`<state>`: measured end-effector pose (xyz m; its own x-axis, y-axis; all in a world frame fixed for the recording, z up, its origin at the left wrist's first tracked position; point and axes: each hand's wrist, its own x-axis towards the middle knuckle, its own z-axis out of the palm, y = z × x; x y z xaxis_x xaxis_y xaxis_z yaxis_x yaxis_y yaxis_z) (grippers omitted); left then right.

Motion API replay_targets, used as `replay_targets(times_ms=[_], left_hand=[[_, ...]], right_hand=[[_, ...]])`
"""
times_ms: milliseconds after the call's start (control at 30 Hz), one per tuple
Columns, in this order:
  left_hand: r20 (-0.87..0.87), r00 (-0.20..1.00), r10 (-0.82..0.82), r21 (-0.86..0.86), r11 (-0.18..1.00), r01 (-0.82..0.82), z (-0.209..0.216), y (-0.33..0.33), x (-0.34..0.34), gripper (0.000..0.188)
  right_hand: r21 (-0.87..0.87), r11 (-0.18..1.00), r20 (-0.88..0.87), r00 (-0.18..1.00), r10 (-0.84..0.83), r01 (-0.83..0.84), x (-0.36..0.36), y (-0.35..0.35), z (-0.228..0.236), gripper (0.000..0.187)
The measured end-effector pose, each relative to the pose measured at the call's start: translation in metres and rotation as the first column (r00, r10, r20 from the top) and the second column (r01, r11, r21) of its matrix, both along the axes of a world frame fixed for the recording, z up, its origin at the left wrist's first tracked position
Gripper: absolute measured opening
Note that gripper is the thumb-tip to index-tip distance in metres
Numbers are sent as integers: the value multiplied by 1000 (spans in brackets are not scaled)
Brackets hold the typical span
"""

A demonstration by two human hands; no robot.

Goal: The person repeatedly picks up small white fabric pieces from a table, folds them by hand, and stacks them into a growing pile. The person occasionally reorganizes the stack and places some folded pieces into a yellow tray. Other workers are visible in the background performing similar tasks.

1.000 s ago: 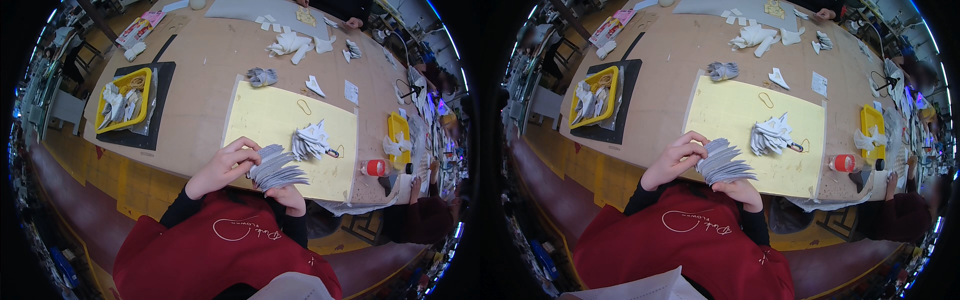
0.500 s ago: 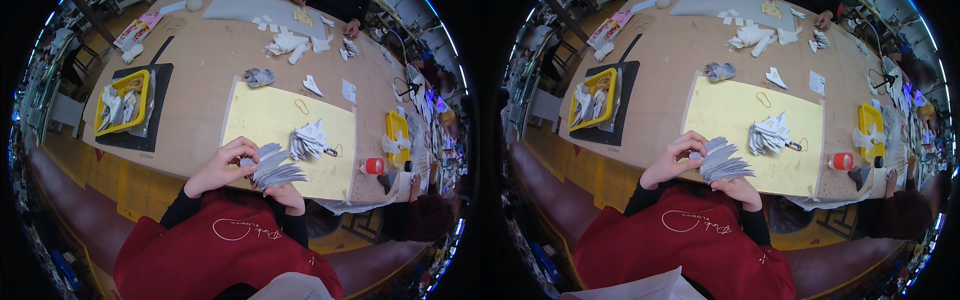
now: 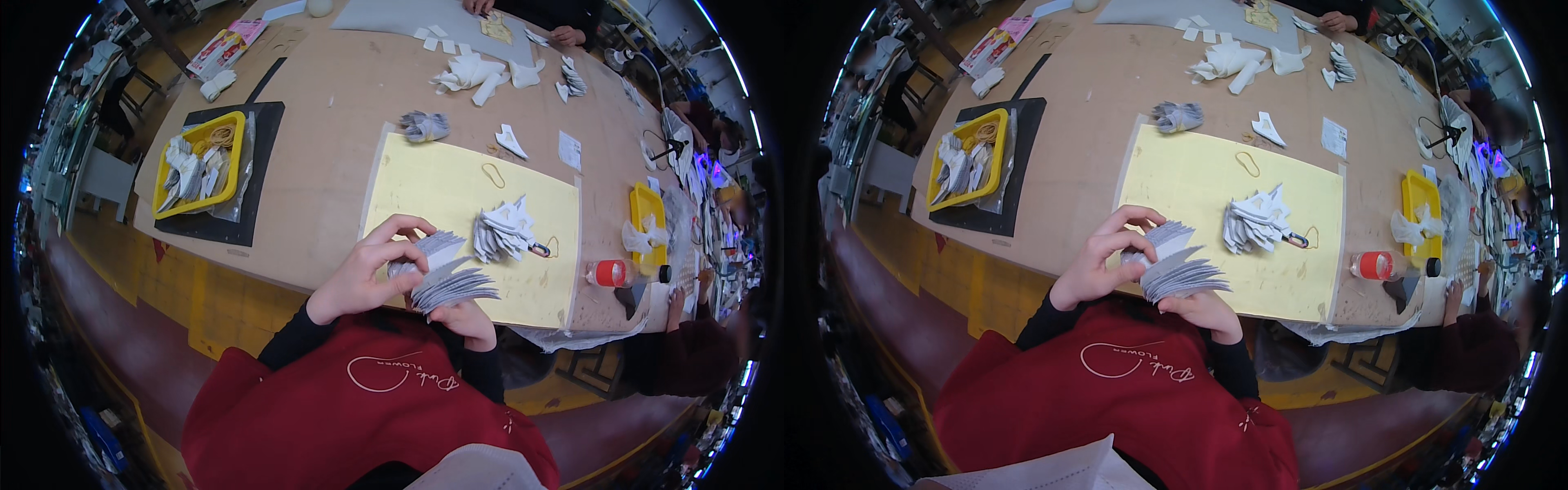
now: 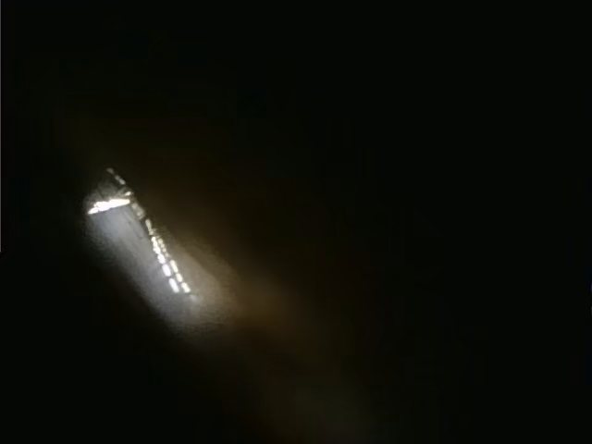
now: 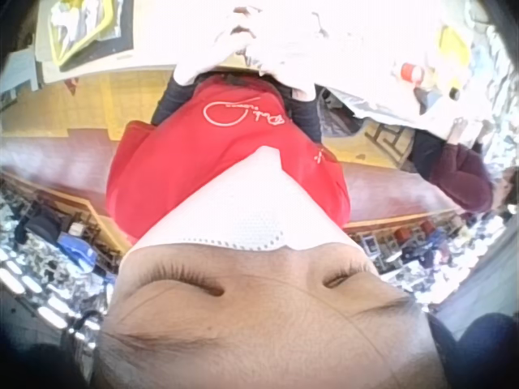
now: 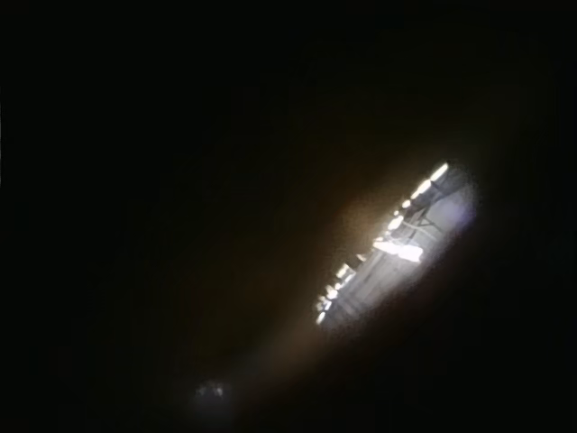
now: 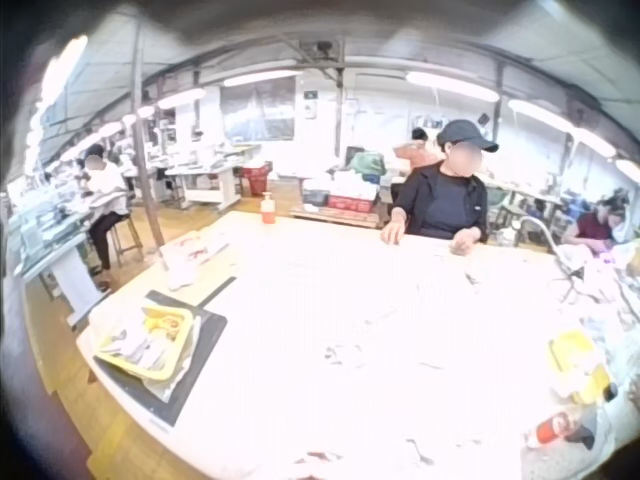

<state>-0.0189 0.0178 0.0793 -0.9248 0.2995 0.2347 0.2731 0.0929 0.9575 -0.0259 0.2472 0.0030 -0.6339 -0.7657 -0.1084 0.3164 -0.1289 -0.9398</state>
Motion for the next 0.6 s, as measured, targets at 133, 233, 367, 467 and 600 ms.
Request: replay_targets(times_ms=[133,233,367,467,600], left_hand=[[-20,1000,-16,-39,999,15,9,3,1,30],[-29,999,-32,-38,999,31,9,2,0,31],[-62,997,-55,-43,998,52,7,1,0,29],[-73,996,-60,-44,997,57,5,-1,0,29],[-78,995,-66,-29,998,64,7,-1,0,29]], right_hand=[[-39,999,84,996,-33,36,3,4,5,60],[-49,998,84,996,-35,40,4,4,9,61],[-120,993,79,996,30,-21,0,5,6,61],[-151,987,71,995,63,-52,-1,4,1,62],[-230,972,127,989,74,-43,-1,0,8,62]])
